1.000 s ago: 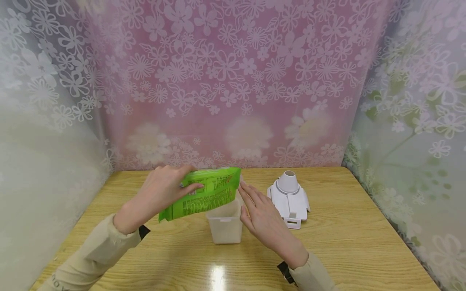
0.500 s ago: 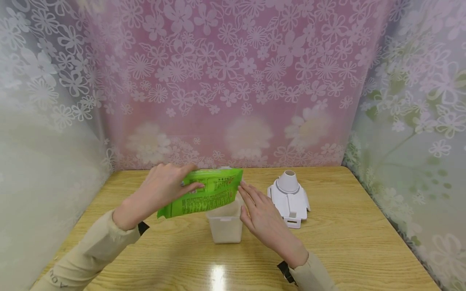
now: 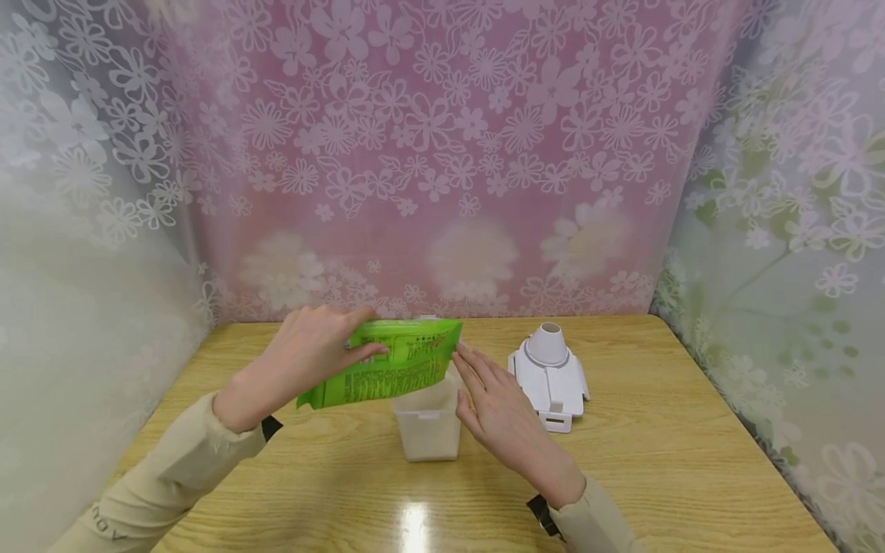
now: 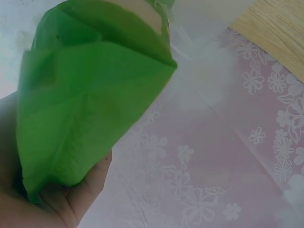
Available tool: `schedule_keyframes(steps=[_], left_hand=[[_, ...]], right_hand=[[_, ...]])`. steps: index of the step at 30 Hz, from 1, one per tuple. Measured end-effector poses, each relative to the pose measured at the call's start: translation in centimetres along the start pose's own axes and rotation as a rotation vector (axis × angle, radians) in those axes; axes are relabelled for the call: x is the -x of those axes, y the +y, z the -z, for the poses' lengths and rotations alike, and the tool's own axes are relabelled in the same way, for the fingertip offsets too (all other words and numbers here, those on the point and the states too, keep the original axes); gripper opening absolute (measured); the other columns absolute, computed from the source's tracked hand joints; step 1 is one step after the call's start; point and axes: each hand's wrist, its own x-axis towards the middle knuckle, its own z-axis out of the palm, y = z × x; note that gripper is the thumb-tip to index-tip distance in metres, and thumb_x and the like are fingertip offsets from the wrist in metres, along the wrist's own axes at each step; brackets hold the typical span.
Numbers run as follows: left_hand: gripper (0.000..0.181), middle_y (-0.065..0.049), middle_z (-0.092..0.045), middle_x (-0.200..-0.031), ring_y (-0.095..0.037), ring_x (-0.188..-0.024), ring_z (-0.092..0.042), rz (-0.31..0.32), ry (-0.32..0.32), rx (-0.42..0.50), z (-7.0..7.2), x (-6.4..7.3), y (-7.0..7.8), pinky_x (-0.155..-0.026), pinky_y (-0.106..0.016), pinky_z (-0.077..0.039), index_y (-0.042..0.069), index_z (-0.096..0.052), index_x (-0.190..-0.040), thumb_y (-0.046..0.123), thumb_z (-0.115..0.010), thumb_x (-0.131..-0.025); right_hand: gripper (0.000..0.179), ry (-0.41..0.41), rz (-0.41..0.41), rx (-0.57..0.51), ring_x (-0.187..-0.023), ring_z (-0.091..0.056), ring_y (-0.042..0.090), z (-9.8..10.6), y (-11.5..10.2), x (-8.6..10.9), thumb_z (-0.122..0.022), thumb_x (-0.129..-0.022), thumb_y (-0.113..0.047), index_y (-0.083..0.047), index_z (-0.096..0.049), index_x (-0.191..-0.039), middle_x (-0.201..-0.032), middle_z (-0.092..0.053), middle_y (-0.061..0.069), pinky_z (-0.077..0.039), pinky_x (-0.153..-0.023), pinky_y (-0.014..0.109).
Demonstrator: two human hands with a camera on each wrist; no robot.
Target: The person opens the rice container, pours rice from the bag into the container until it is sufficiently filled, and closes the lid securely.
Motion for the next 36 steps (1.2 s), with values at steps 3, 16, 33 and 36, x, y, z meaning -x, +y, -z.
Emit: schedule_keyframes(steps=[3, 16, 33, 36], left_hand=[[0.035, 0.01, -0.034, -0.051, -0.004, -0.046, -0.022, -0.002, 0.011, -0.009, 0.09, -0.06, 0.03, -0.041, -0.018, -0.017, 0.01, -0.068, -0.096, 0.043, -0.078, -0.086], [0.035, 0.008, -0.036, -0.05, -0.005, -0.044, -0.022, -0.021, 0.017, -0.058, 0.47, -0.33, 0.25, -0.041, -0.019, -0.015, 0.011, -0.07, -0.098, 0.044, -0.078, -0.087], [0.035, 0.007, -0.04, -0.053, -0.006, -0.042, -0.027, -0.094, 0.105, -0.135, 0.07, -0.36, 0.07, -0.041, -0.02, -0.016, 0.013, -0.068, -0.095, 0.045, -0.078, -0.086], [0.036, 0.008, -0.04, -0.055, -0.005, -0.043, -0.025, -0.105, 0.116, -0.133, -0.08, -0.43, -0.1, -0.041, -0.02, -0.015, 0.013, -0.067, -0.094, 0.046, -0.078, -0.086]], right_hand=[[0.051, -0.001, -0.002, 0.001, -0.138, -0.047, 0.035, 0.0, 0.02, 0.02, -0.046, -0.104, -0.021, -0.001, -0.044, -0.152, -0.156, -0.043, 0.015, -0.046, -0.104, 0.054], [0.051, -0.008, -0.011, -0.003, -0.14, -0.045, 0.034, -0.07, -0.03, 0.13, -0.044, -0.106, -0.022, -0.001, -0.044, -0.152, -0.156, -0.043, 0.015, -0.045, -0.104, 0.054], [0.051, -0.004, -0.009, -0.003, -0.14, -0.045, 0.034, -0.03, -0.06, 0.07, -0.045, -0.104, -0.021, -0.001, -0.044, -0.151, -0.155, -0.044, 0.015, -0.047, -0.102, 0.055], [0.051, -0.001, -0.007, 0.0, -0.14, -0.045, 0.034, -0.04, -0.03, 0.06, -0.045, -0.104, -0.021, -0.001, -0.044, -0.151, -0.155, -0.044, 0.016, -0.047, -0.101, 0.055]])
